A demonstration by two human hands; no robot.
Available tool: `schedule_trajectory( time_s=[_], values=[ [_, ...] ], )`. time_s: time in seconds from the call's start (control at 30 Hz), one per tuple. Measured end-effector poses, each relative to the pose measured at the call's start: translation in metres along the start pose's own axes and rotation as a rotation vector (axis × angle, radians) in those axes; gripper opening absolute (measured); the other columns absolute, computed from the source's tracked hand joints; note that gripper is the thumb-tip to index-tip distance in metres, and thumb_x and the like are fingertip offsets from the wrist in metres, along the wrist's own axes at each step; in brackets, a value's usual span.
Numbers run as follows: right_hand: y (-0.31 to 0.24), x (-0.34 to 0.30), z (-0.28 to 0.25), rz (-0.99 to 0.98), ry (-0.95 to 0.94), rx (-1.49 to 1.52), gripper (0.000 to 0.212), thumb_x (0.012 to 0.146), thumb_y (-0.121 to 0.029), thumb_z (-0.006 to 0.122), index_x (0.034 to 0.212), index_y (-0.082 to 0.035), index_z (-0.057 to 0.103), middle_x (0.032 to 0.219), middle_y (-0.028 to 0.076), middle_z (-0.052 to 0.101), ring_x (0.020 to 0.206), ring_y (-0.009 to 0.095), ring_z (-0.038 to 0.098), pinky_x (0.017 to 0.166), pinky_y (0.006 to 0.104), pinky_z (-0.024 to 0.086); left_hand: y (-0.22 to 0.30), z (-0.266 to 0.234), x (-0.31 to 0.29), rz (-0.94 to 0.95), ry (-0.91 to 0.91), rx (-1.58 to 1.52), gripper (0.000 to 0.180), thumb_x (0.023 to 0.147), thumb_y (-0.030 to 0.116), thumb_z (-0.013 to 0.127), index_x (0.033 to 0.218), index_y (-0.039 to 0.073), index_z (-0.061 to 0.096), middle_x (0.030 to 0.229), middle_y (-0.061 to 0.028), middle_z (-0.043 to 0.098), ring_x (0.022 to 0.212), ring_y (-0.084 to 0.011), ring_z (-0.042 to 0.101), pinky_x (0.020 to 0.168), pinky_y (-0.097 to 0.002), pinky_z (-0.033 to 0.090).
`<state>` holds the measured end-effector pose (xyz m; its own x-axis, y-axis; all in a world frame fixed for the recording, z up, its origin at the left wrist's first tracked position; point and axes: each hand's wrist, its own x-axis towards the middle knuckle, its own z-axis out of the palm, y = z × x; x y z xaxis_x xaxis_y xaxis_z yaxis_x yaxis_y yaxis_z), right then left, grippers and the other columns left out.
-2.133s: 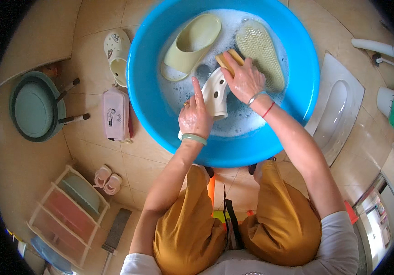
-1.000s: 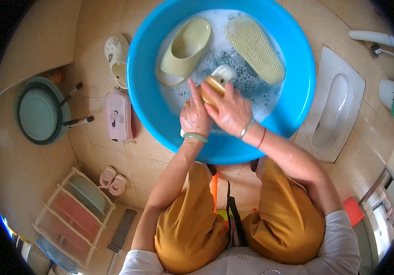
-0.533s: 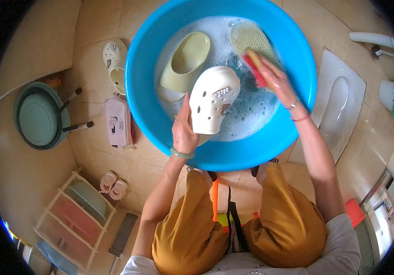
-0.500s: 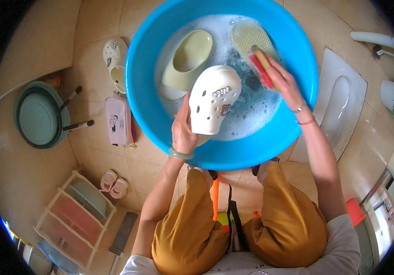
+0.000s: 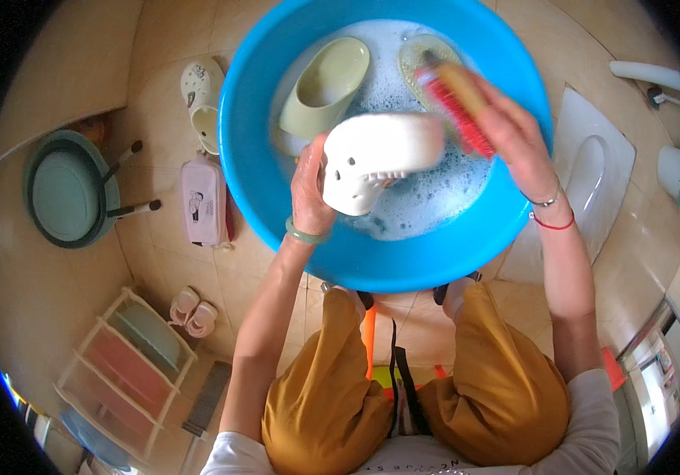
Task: The person scrubs a pair of white and yellow slippers using a brush and soapy water in a blue basin. They clean the exterior and interior surfaces of the slippers, scrubbing the soles and the footbeds thoroughly.
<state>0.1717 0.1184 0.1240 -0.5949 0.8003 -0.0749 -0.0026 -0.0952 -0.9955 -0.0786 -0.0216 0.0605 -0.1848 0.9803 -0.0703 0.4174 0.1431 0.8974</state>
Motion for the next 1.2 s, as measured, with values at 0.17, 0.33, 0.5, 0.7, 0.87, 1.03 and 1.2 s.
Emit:
schedule_trajectory(
  time_s=[0.17,0.33,0.5,0.7,0.87,1.03,1.2],
  values=[
    [0.023,-0.021,0.004,0.166,0.184,0.131,0.055,0.104,-0.033,0.045,0.149,-0.003,0.036,0.139,0.009,0.052,0.119,0.017,0.056,0.097,0.0278,0.047,-0.004,0.009,0.017,0.314,0.097,-0.358,0.054,0.083,0.011,0.072,0.132,0.008,0.051,0.133,-0.0181,0.055,0.127,-0.0344,0.049,0.111,-0.0475,0.034],
    [0.029,-0.016,0.036,0.187,0.233,0.494,0.059,0.104,-0.038,0.042,0.152,-0.005,0.028,0.145,0.009,0.044,0.123,0.019,0.053,0.104,0.0321,0.043,-0.013,0.033,0.004,-0.196,0.111,-1.199,0.059,0.096,0.032,0.056,0.145,0.008,0.035,0.141,-0.0175,0.046,0.128,-0.029,0.048,0.107,-0.0446,0.041],
    [0.004,-0.014,0.057,0.017,0.264,0.293,0.062,0.105,-0.037,0.039,0.152,-0.001,0.023,0.149,0.012,0.04,0.135,0.021,0.042,0.111,0.0339,0.035,-0.012,0.03,0.004,-0.217,0.019,-1.397,0.055,0.102,0.039,0.044,0.146,0.007,0.034,0.142,-0.0141,0.046,0.126,-0.0263,0.05,0.104,-0.0425,0.046],
    [0.028,-0.035,0.065,0.168,0.315,0.212,0.065,0.103,-0.039,0.038,0.153,-0.001,0.021,0.148,0.01,0.038,0.127,0.019,0.044,0.104,0.0307,0.038,0.03,0.031,0.003,0.009,0.009,-1.21,0.048,0.101,0.023,0.049,0.144,0.003,0.04,0.138,-0.0107,0.051,0.124,-0.0209,0.05,0.105,-0.0345,0.042],
    [0.0,-0.062,0.097,0.121,0.331,0.317,0.058,0.1,-0.026,0.038,0.151,-0.002,0.026,0.14,0.006,0.044,0.113,0.013,0.049,0.088,0.0233,0.043,0.039,0.022,-0.014,-0.226,0.17,-0.939,0.046,0.098,0.016,0.053,0.141,0.001,0.045,0.136,-0.014,0.054,0.122,-0.0219,0.053,0.103,-0.0341,0.042],
    [0.015,-0.025,0.105,0.409,0.286,0.418,0.07,0.102,-0.045,0.045,0.153,-0.004,0.021,0.147,0.011,0.038,0.131,0.022,0.043,0.105,0.0329,0.042,0.023,0.0,0.001,-0.211,0.161,-0.188,0.051,0.089,0.003,0.06,0.138,0.005,0.047,0.117,-0.0215,0.065,0.112,-0.0317,0.063,0.093,-0.0369,0.048],
    [-0.028,0.032,0.13,0.177,0.085,0.246,0.061,0.103,-0.034,0.047,0.152,-0.003,0.026,0.145,0.011,0.041,0.13,0.02,0.043,0.106,0.0315,0.04,0.035,-0.073,0.023,-0.383,0.235,-0.494,0.036,0.088,0.009,0.066,0.122,0.001,0.059,0.111,-0.011,0.069,0.099,-0.0155,0.064,0.085,-0.0308,0.052]
  ],
)
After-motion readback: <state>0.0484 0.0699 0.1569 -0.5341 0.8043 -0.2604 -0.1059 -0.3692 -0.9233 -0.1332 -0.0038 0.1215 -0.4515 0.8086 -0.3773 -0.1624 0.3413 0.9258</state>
